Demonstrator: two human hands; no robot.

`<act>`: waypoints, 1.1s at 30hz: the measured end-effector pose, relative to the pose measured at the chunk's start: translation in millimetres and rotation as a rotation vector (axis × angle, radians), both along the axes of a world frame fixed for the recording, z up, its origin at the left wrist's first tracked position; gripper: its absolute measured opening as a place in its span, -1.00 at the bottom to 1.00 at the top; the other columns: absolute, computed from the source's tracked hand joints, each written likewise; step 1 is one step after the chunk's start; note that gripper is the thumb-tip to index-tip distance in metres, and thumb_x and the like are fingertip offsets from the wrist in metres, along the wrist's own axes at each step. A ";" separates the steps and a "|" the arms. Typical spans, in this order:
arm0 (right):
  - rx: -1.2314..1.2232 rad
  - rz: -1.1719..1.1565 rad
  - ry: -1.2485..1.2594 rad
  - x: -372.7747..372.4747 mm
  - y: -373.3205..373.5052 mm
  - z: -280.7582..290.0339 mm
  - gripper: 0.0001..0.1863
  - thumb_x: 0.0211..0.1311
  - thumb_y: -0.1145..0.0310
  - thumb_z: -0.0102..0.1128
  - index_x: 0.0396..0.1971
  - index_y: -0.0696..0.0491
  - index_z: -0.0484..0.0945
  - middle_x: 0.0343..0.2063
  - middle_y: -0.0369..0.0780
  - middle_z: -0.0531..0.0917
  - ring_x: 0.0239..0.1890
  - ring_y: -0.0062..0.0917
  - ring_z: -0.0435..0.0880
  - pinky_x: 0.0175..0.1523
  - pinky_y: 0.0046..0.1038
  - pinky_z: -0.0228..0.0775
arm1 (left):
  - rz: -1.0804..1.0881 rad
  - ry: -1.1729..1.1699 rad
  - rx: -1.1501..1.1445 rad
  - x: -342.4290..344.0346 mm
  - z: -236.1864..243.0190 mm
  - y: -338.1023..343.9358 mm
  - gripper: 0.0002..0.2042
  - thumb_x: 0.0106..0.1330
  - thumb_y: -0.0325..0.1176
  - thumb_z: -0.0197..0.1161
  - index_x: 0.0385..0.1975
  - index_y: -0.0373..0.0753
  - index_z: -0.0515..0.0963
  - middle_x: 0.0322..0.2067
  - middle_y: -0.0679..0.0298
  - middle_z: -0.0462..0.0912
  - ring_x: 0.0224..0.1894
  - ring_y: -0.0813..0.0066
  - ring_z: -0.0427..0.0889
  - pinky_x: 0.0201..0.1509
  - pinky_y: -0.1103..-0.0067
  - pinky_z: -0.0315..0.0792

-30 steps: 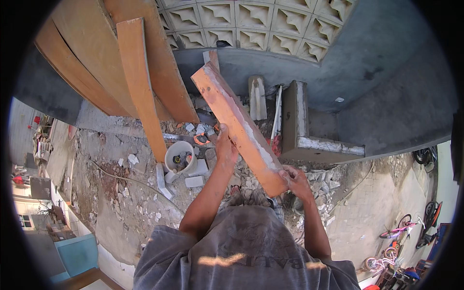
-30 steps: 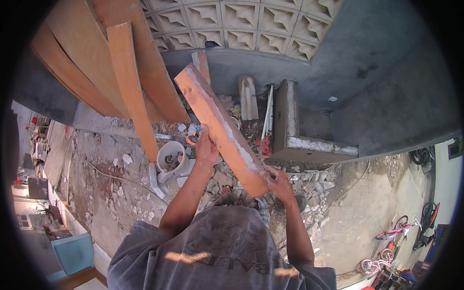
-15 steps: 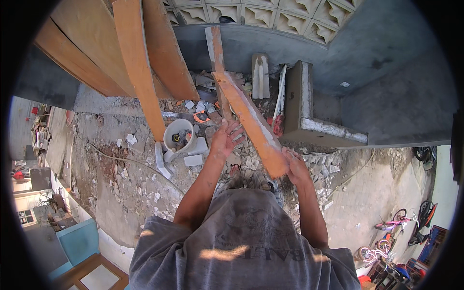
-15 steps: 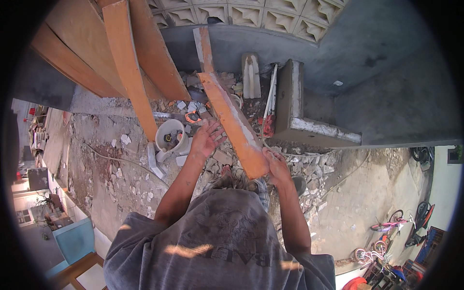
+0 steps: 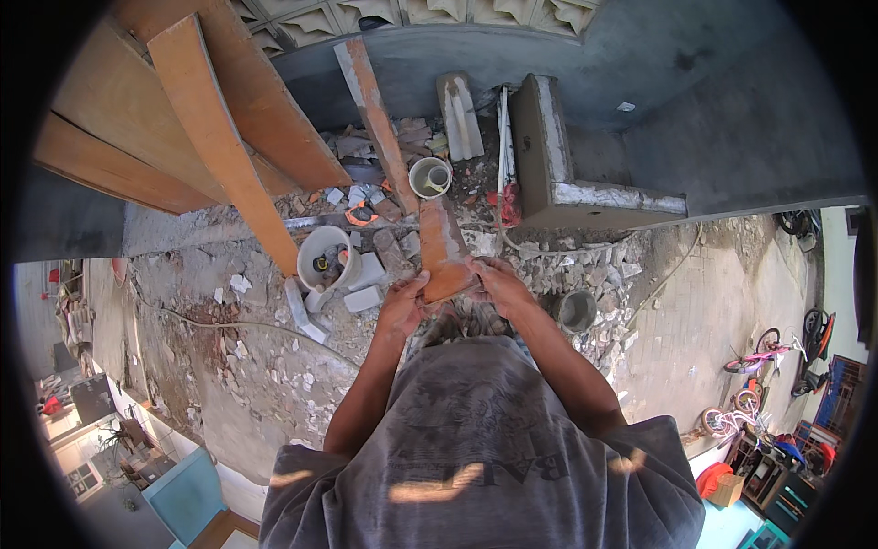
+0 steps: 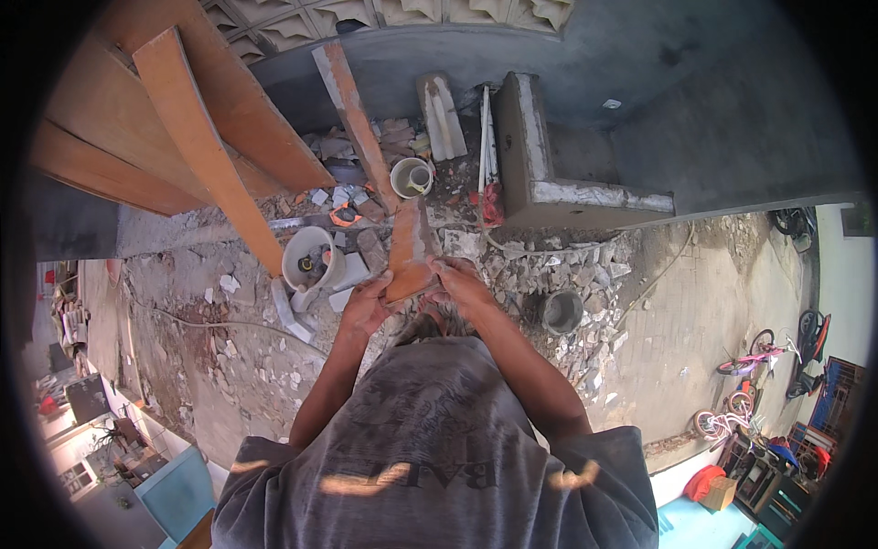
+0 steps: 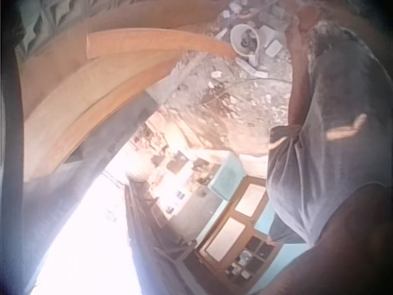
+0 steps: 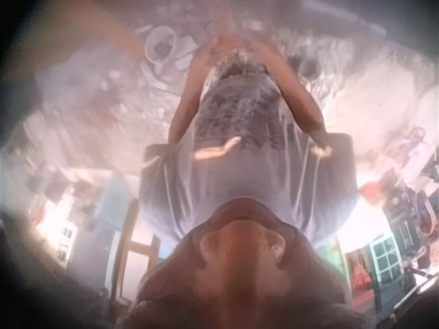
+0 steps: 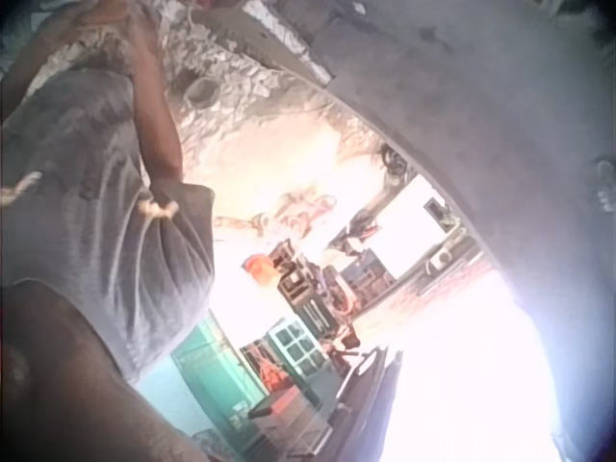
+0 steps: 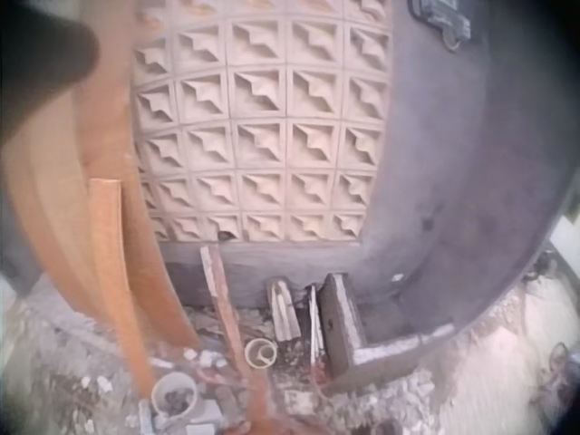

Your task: The person is plastering a concrete wall using a trowel and a wooden straightedge. They scoop wet cement from a bucket, apply it to the wall surface, and smooth it out. The person also uses a chisel to scrape off excess material and a wooden plank to level the plastered area.

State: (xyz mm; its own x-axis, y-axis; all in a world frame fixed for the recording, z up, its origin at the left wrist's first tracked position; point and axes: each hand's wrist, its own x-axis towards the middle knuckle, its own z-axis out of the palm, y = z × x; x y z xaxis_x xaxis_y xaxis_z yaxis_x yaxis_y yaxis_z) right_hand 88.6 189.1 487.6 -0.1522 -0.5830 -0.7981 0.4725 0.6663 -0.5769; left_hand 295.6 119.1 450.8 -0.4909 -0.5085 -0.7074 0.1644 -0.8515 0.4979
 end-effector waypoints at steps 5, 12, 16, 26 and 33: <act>-0.049 -0.055 -0.031 4.3 -0.5 -1.9 -0.51 0.44 0.03 0.21 0.14 0.09 0.52 -0.23 -0.28 0.69 -0.35 -0.58 0.71 -0.19 -0.49 0.60 | 0.054 0.072 0.021 3.2 -2.9 3.1 -0.73 0.47 -0.27 0.23 0.00 -0.33 0.56 -0.19 0.14 0.75 -0.22 0.34 0.78 -0.22 0.44 0.70; -0.111 -0.060 -0.052 -7.8 -1.0 -19.2 -0.67 0.45 0.16 0.22 0.03 0.08 0.60 -0.30 -0.27 0.71 -0.36 -0.61 0.70 -0.21 -0.54 0.58 | 0.036 0.084 0.121 3.7 0.3 -1.4 -0.75 0.48 -0.26 0.21 0.03 -0.22 0.57 -0.11 0.28 0.72 -0.15 0.48 0.72 -0.17 0.52 0.68; -0.162 -0.095 -0.046 -18.2 6.4 -27.9 -0.72 0.45 0.23 0.22 0.02 0.05 0.59 -0.30 -0.26 0.71 -0.35 -0.62 0.69 -0.23 -0.54 0.56 | 0.042 0.098 0.158 5.0 0.5 4.4 -0.75 0.50 -0.27 0.19 0.04 -0.23 0.57 -0.13 0.28 0.72 -0.15 0.52 0.72 -0.18 0.53 0.66; -0.849 0.548 1.221 17.4 17.5 58.5 -0.43 0.42 0.32 0.11 0.41 -0.10 0.30 0.35 -0.23 0.41 0.45 -0.32 0.28 0.49 -0.06 0.02 | 0.224 0.354 0.404 30.0 29.9 20.7 -0.62 0.46 -0.42 0.14 0.23 -0.35 0.43 -0.21 0.19 0.71 -0.31 0.52 0.69 -0.10 0.50 0.66; -0.871 0.610 1.310 -5.3 3.7 19.0 -0.35 0.33 0.35 0.20 0.41 -0.17 0.28 0.39 -0.27 0.37 0.49 -0.39 0.23 0.53 -0.02 -0.05 | 0.206 0.502 0.573 67.2 83.5 38.9 -0.38 0.53 -0.23 0.10 0.48 -0.32 0.06 -0.45 0.30 0.52 -0.47 0.56 0.52 -0.07 0.43 0.67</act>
